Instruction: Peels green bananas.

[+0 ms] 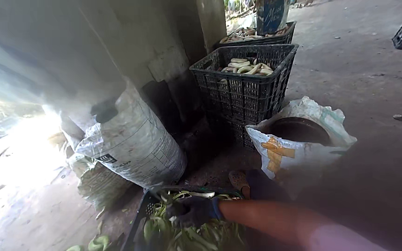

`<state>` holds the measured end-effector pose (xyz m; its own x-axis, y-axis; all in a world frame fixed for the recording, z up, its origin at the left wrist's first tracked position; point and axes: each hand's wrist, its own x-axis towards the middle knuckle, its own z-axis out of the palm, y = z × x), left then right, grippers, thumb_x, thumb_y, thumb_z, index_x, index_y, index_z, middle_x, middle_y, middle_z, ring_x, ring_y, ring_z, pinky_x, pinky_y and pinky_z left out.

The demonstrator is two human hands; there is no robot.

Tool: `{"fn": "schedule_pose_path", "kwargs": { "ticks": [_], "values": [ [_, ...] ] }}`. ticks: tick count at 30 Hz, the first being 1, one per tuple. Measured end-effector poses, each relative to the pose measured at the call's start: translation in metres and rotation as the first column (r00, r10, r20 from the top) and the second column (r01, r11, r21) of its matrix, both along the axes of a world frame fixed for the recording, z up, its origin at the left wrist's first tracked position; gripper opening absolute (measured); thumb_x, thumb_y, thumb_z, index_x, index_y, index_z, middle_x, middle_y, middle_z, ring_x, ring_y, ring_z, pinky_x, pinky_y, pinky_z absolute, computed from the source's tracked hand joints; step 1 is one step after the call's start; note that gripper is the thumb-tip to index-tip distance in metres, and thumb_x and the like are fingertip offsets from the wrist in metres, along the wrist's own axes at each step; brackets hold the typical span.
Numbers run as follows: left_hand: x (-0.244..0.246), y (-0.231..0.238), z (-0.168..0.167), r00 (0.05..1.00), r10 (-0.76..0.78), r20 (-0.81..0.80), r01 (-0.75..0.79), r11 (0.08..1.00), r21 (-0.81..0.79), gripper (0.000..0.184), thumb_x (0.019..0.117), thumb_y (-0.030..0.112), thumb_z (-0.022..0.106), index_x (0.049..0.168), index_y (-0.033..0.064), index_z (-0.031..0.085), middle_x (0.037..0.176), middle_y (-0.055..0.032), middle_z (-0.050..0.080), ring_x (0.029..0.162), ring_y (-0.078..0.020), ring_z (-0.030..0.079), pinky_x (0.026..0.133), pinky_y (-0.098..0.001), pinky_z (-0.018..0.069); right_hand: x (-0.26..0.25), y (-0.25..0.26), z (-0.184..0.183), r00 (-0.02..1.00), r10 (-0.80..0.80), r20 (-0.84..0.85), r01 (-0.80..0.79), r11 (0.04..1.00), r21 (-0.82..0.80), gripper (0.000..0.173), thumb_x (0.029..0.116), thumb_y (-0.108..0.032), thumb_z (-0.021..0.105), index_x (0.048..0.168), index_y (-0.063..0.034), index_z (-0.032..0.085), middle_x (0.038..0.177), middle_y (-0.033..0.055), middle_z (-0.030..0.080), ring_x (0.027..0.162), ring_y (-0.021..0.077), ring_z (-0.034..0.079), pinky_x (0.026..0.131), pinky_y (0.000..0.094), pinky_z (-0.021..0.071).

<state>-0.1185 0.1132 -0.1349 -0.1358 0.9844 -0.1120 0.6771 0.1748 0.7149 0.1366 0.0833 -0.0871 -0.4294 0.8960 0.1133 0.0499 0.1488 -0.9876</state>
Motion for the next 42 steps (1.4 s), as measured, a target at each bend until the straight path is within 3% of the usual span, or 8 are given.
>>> {"fn": "schedule_pose_path", "kwargs": {
  "ticks": [7, 13, 15, 19, 23, 32, 39, 42],
  "values": [
    [0.019, -0.018, 0.097, 0.923, -0.305, 0.234, 0.253, 0.94, 0.23, 0.073, 0.0883, 0.025, 0.071, 0.153, 0.0097, 0.043, 0.144, -0.0138, 0.056, 0.121, -0.0185, 0.061, 0.098, -0.0424, 0.0548, -0.032, -0.01, 0.004, 0.813, -0.059, 0.58, -0.35, 0.746, 0.566, 0.049, 0.0915, -0.059, 0.062, 0.123, -0.0234, 0.074, 0.151, 0.0147, 0.052, 0.146, 0.0381, 0.038, 0.121, 0.0621, 0.0229],
    [-0.003, 0.005, 0.07, 0.394, -0.369, 0.842, -0.118, 0.888, 0.444, 0.031, 0.1087, 0.027, 0.039, 0.133, 0.0141, 0.055, 0.097, 0.0028, 0.071, 0.065, -0.0048, 0.065, 0.052, -0.0208, 0.056, -0.039, -0.013, 0.003, 0.893, -0.013, 0.45, -0.286, 0.755, 0.59, 0.03, 0.0923, -0.043, 0.07, 0.114, -0.0238, 0.078, 0.141, 0.0125, 0.061, 0.118, 0.032, 0.063, 0.092, 0.0564, 0.0536],
    [-0.025, 0.017, 0.061, 0.176, -0.494, 0.852, -0.148, 0.842, 0.519, 0.034, 0.1065, 0.035, 0.043, 0.12, 0.0117, 0.063, 0.093, 0.0015, 0.071, 0.073, -0.0082, 0.069, 0.063, -0.0257, 0.0601, -0.039, -0.011, 0.005, 0.923, -0.045, 0.382, -0.219, 0.754, 0.619, 0.027, 0.095, -0.04, 0.068, 0.112, -0.022, 0.078, 0.139, 0.0122, 0.062, 0.121, 0.0302, 0.063, 0.094, 0.0542, 0.0541],
    [-0.04, 0.014, 0.043, 0.413, -0.457, 0.788, -0.255, 0.773, 0.581, 0.032, 0.0972, 0.03, 0.063, 0.123, 0.0127, 0.057, 0.098, 0.0029, 0.069, 0.086, -0.0105, 0.067, 0.076, -0.0325, 0.0599, -0.042, -0.005, 0.004, 0.949, -0.039, 0.314, -0.158, 0.8, 0.578, 0.027, 0.0946, -0.034, 0.066, 0.113, -0.0178, 0.076, 0.136, 0.0137, 0.064, 0.124, 0.0282, 0.062, 0.1, 0.0502, 0.0538],
    [-0.044, 0.013, 0.049, 0.029, -0.41, 0.911, -0.279, 0.872, 0.402, 0.029, 0.106, 0.042, 0.04, 0.114, 0.025, 0.062, 0.095, 0.0074, 0.068, 0.083, -0.005, 0.066, 0.073, -0.0251, 0.0585, -0.045, -0.002, 0.011, 0.969, 0.066, 0.24, -0.186, 0.832, 0.523, 0.027, 0.0932, -0.023, 0.064, 0.117, -0.0148, 0.073, 0.117, 0.0031, 0.072, 0.102, 0.0118, 0.067, 0.092, 0.0382, 0.0565],
    [-0.065, -0.012, 0.075, 0.592, 0.054, 0.804, -0.146, 0.988, 0.042, 0.043, 0.0996, 0.026, 0.063, 0.136, 0.0085, 0.048, 0.103, -0.0138, 0.068, 0.082, -0.0232, 0.068, 0.067, -0.0398, 0.0599, -0.035, 0.023, 0.008, 0.912, -0.14, 0.385, -0.095, 0.842, 0.531, 0.032, 0.091, -0.024, 0.066, 0.122, -0.0196, 0.072, 0.142, 0.0059, 0.058, 0.134, 0.0205, 0.051, 0.112, 0.0444, 0.0433],
    [-0.036, -0.039, 0.038, 0.856, 0.088, 0.51, -0.119, 0.992, 0.029, 0.057, 0.0851, 0.024, 0.072, 0.139, 0.0231, 0.056, 0.113, -0.0071, 0.069, 0.092, -0.0205, 0.067, 0.076, -0.0456, 0.0569, -0.068, 0.017, -0.03, 0.953, 0.087, 0.29, 0.047, 0.904, -0.425, 0.045, 0.103, -0.028, 0.063, 0.144, -0.0208, 0.046, 0.1, 0.0124, 0.07, 0.069, 0.0231, 0.069, 0.062, 0.0405, 0.0605],
    [-0.033, -0.027, 0.038, 0.752, 0.134, 0.646, -0.221, 0.974, 0.056, 0.051, 0.082, 0.012, 0.071, 0.132, 0.011, 0.058, 0.107, -0.008, 0.068, 0.092, -0.0178, 0.067, 0.079, -0.0397, 0.0581, -0.081, 0.014, -0.026, 0.995, -0.047, 0.094, 0.079, 0.926, -0.369, 0.036, 0.1035, -0.023, 0.06, 0.138, -0.0138, 0.056, 0.1, 0.0109, 0.074, 0.072, 0.0224, 0.072, 0.064, 0.0399, 0.0621]
  ]
}}
